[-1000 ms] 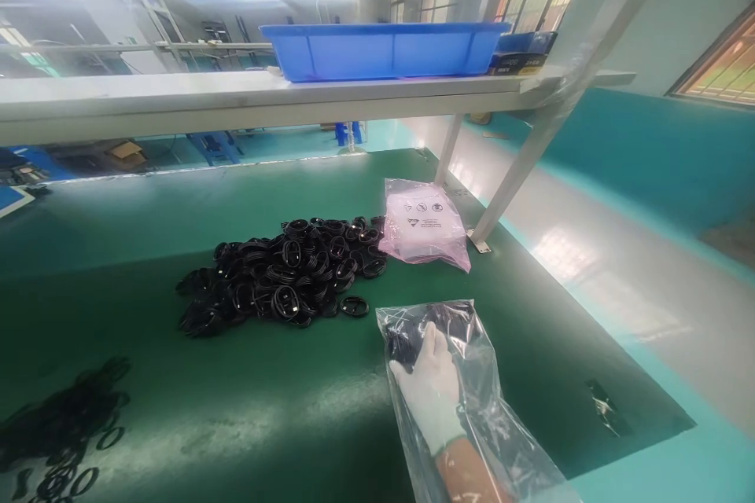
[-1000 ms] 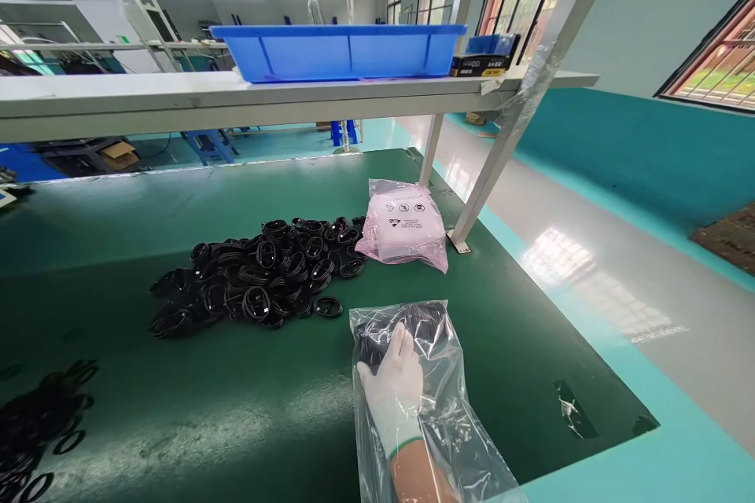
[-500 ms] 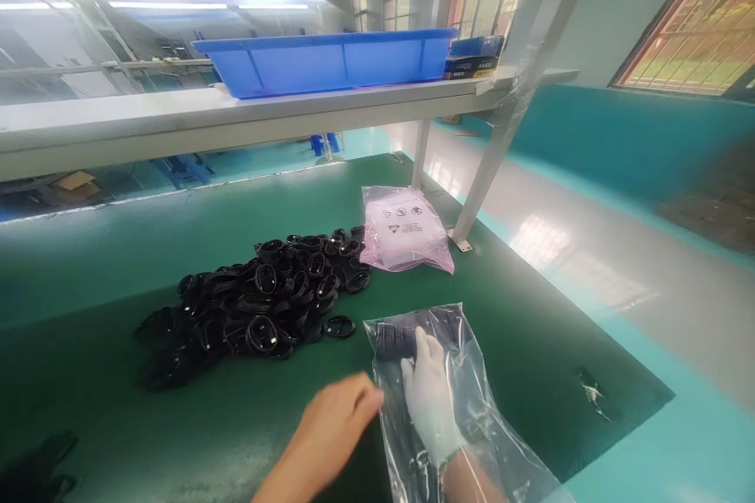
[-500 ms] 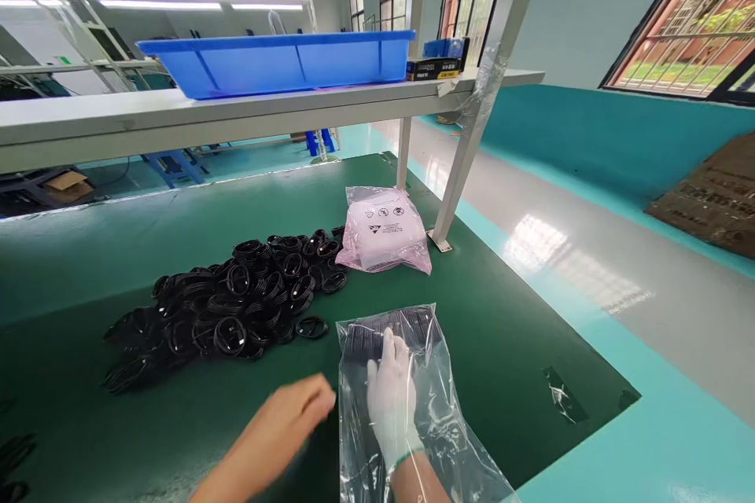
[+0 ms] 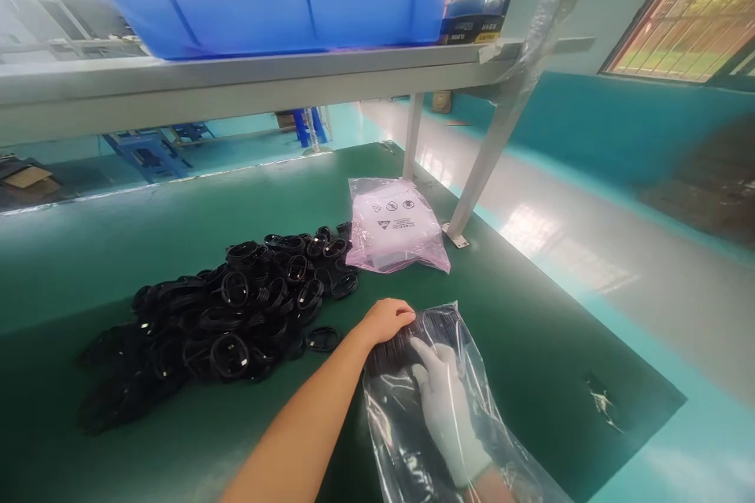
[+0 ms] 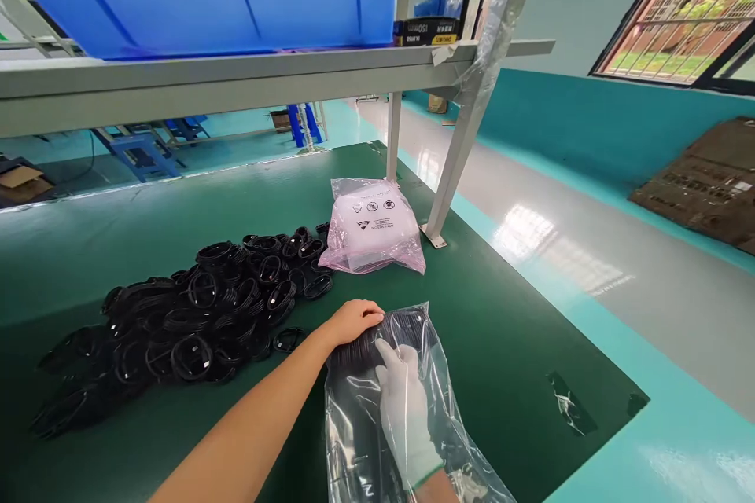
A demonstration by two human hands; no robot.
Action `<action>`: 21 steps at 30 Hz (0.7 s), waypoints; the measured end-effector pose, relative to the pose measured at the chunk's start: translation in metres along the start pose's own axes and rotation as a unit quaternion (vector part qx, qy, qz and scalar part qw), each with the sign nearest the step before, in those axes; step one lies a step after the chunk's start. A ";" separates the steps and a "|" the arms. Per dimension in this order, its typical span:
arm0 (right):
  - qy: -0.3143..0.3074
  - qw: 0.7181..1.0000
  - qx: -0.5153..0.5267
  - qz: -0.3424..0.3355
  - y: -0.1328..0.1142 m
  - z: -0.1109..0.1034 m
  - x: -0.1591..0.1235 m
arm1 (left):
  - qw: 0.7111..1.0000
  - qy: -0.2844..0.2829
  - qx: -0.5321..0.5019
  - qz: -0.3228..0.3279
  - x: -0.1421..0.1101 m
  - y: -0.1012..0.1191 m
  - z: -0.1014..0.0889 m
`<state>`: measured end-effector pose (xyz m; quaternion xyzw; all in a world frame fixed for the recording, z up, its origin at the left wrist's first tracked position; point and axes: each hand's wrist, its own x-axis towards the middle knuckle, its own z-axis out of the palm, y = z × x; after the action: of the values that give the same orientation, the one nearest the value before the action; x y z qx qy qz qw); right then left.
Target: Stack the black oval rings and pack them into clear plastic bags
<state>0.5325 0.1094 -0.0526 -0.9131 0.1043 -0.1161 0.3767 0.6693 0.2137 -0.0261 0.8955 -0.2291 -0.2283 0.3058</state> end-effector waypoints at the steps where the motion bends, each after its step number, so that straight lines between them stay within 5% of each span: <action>1: -0.012 1.000 0.010 0.016 0.000 0.002 0.002 | 1.000 -0.005 -0.006 0.005 0.000 -0.001 0.000; 6: 0.012 0.988 0.086 0.131 0.001 0.017 0.002 | 1.000 -0.019 -0.016 0.003 0.003 -0.001 -0.007; 15: -0.020 0.988 -0.070 0.134 -0.009 0.011 0.006 | 0.999 0.017 -0.001 -0.028 -0.030 -0.009 -0.011; 18: 0.000 0.992 -0.056 0.113 -0.005 0.010 0.002 | 0.997 0.066 -0.024 -0.045 -0.038 -0.003 -0.020; 21: -0.005 0.998 -0.016 0.069 0.005 0.004 -0.010 | 0.979 0.177 -0.046 -0.088 -0.069 0.002 -0.031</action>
<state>0.5235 0.1111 -0.0599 -0.9101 0.1664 -0.0833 0.3701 0.6318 0.2644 0.0158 0.9233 -0.0814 -0.1023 0.3610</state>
